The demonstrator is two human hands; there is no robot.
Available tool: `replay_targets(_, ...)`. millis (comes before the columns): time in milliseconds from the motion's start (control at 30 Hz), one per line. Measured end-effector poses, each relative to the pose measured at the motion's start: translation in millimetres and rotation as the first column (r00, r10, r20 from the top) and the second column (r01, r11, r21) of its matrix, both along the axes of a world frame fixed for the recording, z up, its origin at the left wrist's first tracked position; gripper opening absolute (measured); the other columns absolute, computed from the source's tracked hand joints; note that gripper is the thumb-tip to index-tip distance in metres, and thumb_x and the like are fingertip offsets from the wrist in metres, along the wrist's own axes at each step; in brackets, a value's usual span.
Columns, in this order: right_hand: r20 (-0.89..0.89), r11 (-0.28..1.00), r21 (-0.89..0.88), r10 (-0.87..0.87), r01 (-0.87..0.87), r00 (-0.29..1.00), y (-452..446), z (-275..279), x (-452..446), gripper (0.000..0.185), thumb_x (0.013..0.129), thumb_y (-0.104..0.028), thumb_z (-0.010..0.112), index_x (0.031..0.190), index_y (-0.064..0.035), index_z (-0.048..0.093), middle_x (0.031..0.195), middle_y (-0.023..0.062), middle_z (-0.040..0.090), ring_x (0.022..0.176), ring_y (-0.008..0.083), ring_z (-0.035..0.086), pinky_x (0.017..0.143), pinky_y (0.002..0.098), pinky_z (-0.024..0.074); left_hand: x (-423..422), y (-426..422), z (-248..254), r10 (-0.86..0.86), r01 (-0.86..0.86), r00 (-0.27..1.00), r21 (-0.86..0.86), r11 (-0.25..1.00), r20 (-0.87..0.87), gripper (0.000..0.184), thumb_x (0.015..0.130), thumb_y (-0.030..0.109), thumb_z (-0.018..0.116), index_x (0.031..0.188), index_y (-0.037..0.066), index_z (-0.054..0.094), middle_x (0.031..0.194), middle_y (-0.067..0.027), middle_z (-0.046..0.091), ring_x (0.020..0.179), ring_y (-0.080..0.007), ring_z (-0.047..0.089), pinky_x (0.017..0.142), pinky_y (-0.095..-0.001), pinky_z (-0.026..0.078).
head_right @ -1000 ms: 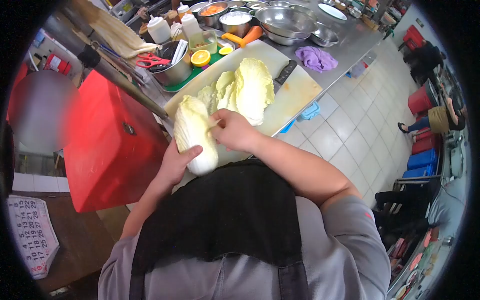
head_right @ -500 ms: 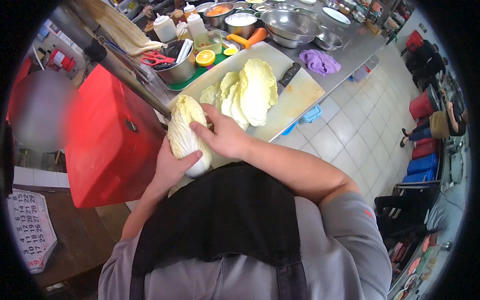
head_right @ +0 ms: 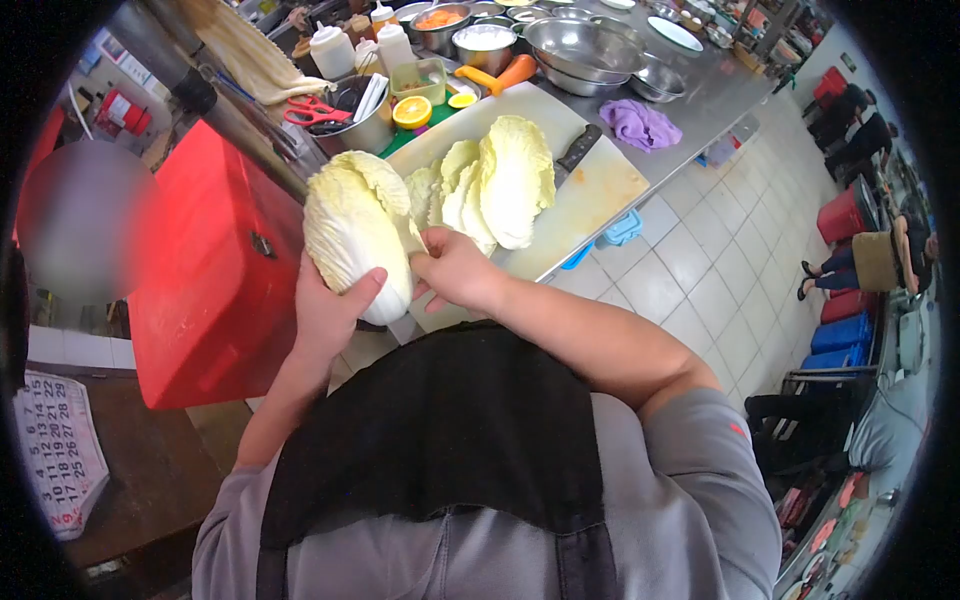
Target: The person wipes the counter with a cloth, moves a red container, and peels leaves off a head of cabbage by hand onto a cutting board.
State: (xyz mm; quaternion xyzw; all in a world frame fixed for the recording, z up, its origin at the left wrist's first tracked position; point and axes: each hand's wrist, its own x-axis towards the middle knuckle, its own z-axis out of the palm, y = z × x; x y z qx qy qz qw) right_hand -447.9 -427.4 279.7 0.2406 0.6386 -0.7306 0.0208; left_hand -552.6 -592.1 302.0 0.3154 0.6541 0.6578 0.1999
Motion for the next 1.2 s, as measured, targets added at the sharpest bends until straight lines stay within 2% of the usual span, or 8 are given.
replay_targets(300, -0.089, 0.955, -0.286, -0.106, 0.076, 0.99, -2.4, 7.9, 0.2, 0.035, 0.099, -0.024, 0.049, 0.123, 0.0021, 0.055, 0.11, 0.0159, 0.067, 0.087, 0.0252, 0.07, 0.06, 0.0375, 0.0615, -2.2, 5.6, -15.3, -0.131, 0.114, 0.991, 0.288, 0.951, 0.04, 0.073, 0.079, 0.002, 0.078, 0.139, 0.0, 0.036, 0.129, -0.0112, 0.054, 0.117, -0.0199, 0.056, 0.103, -0.0373, 0.046)
replay_targets(433, -0.434, 0.873, 0.377, -0.128, 0.309, 0.892, 2.0, -20.5, -4.4, 0.034, 0.092, -0.007, 0.055, 0.125, 0.0006, 0.055, 0.109, 0.0154, 0.068, 0.103, 0.0251, 0.067, 0.084, 0.0353, 0.0558, -3.7, 9.2, -23.9, -0.114, 0.06, 0.968, 0.233, 0.971, 0.224, 0.067, 0.091, 0.002, 0.066, 0.147, 0.004, 0.03, 0.14, -0.011, 0.049, 0.127, -0.0243, 0.052, 0.11, -0.0422, 0.041)
replay_targets(567, -0.425, 0.93, 0.277, -0.108, 0.242, 0.899, 3.8, -20.9, -4.1, 0.04, 0.091, 0.005, 0.058, 0.13, -0.0026, 0.053, 0.115, 0.0074, 0.064, 0.108, 0.0155, 0.061, 0.095, 0.0297, 0.0494, 6.4, 17.5, -30.1, -0.082, -0.078, 0.913, 0.368, 0.927, 0.399, 0.061, 0.097, 0.008, 0.061, 0.149, 0.007, 0.029, 0.144, -0.0096, 0.046, 0.133, -0.0256, 0.047, 0.112, -0.0458, 0.039)
replay_targets(767, -0.465, 0.851, 0.458, -0.016, 0.256, 0.885, -2.5, -26.5, -0.2, 0.034, 0.09, -0.004, 0.059, 0.124, -0.0011, 0.055, 0.104, 0.0142, 0.069, 0.089, 0.0223, 0.068, 0.078, 0.0325, 0.0549, -0.7, 14.4, -42.3, -0.067, -0.132, 0.88, 0.378, 0.916, 0.471, 0.053, 0.1, 0.02, 0.054, 0.148, 0.007, 0.033, 0.142, -0.0099, 0.048, 0.133, -0.0257, 0.048, 0.113, -0.046, 0.038)
replay_targets(867, -0.038, 0.958, 0.277, -0.06, 0.068, 0.997, -1.3, 18.0, 5.2, 0.028, 0.097, -0.012, 0.054, 0.122, -0.0007, 0.055, 0.1, 0.0135, 0.069, 0.077, 0.0202, 0.07, 0.061, 0.0329, 0.0551, -9.1, 3.8, -38.1, -0.167, -0.056, 0.821, 0.368, 0.928, 0.546, 0.056, 0.099, 0.033, 0.054, 0.145, 0.006, 0.037, 0.137, -0.0118, 0.053, 0.13, -0.0272, 0.051, 0.112, -0.0463, 0.039)
replay_targets(967, -0.01, 0.964, -0.217, -0.159, 0.153, 0.987, 6.8, 7.4, 4.2, 0.026, 0.101, -0.019, 0.049, 0.119, 0.0, 0.056, 0.097, 0.0134, 0.069, 0.07, 0.0201, 0.07, 0.049, 0.0321, 0.0517, -14.3, -8.8, -26.7, -0.435, 0.102, 0.664, 0.502, 0.859, 0.608, 0.065, 0.095, 0.045, 0.058, 0.143, 0.005, 0.04, 0.133, -0.0142, 0.056, 0.125, -0.0295, 0.055, 0.109, -0.0474, 0.042)
replay_targets(1067, 0.003, 0.954, -0.277, -0.123, 0.119, 0.992, 23.9, 3.2, -0.4, 0.03, 0.102, -0.023, 0.049, 0.122, -0.0007, 0.053, 0.096, 0.0133, 0.069, 0.075, 0.0238, 0.072, 0.051, 0.0313, 0.0532, -19.9, -9.5, -15.9, -0.671, 0.285, 0.517, 0.632, 0.72, 0.531, 0.068, 0.095, 0.046, 0.057, 0.145, 0.003, 0.039, 0.136, -0.0165, 0.056, 0.124, -0.0317, 0.057, 0.108, -0.0486, 0.044)
replay_targets(1200, 0.104, 0.847, -0.513, -0.098, 0.138, 0.99, 36.7, 5.7, 0.8, 0.046, 0.102, -0.04, 0.053, 0.127, -0.0015, 0.052, 0.104, 0.0139, 0.068, 0.083, 0.0239, 0.072, 0.051, 0.029, 0.0548, -21.1, -9.3, -36.2, -0.492, 0.13, 0.537, 0.509, 0.851, 0.685, 0.059, 0.098, 0.039, 0.057, 0.143, 0.003, 0.042, 0.137, -0.015, 0.057, 0.124, -0.0296, 0.057, 0.108, -0.0466, 0.044)
